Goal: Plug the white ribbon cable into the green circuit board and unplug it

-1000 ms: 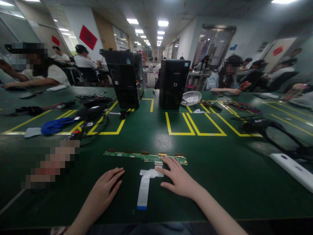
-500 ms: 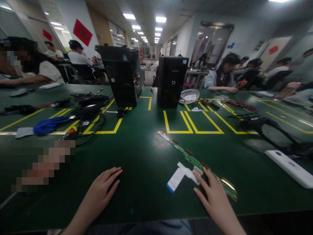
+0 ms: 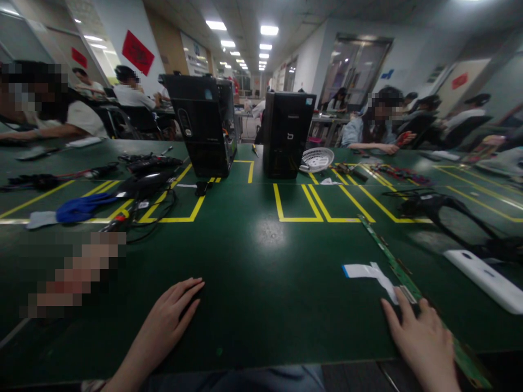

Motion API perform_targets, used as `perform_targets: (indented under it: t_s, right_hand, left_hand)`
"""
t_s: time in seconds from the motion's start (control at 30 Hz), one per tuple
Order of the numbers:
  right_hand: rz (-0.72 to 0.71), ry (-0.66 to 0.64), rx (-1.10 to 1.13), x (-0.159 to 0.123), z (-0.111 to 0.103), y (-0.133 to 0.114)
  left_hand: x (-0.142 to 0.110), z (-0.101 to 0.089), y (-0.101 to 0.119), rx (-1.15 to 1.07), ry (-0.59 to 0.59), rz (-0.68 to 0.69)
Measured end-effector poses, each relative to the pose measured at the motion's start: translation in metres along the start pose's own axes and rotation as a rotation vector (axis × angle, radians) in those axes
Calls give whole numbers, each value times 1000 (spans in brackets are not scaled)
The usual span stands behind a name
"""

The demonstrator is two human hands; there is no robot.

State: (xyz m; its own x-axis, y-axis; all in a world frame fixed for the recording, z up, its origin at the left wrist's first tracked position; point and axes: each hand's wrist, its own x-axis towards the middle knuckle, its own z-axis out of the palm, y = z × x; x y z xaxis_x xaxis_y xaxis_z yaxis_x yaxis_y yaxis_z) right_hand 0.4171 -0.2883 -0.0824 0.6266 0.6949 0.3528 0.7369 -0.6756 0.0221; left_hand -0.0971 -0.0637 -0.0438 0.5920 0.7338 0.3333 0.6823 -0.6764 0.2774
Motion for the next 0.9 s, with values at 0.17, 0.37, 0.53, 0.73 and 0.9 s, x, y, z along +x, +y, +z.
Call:
perform_targets:
  t_s: [0.17,0.37,0.53,0.73,0.9]
  right_hand:
    - [241,-227,-75,31,-14,-8]
    - [307,-311,-50,65,-14,9]
    - [359,-316,-20,76,-12,13]
    - [396,-340,-5,77,-14,11]
    - [393,-338,7,77,-16,9]
  left_hand:
    - [0,1,-3,7,-13,24]
    - [-1,1,-2,3,-25,4]
    - [-1,2,-2,-3,-15,-4]
    - [-2,1,-2,-2,-21,-8]
    - [-1,2,-3,5,-24,-6]
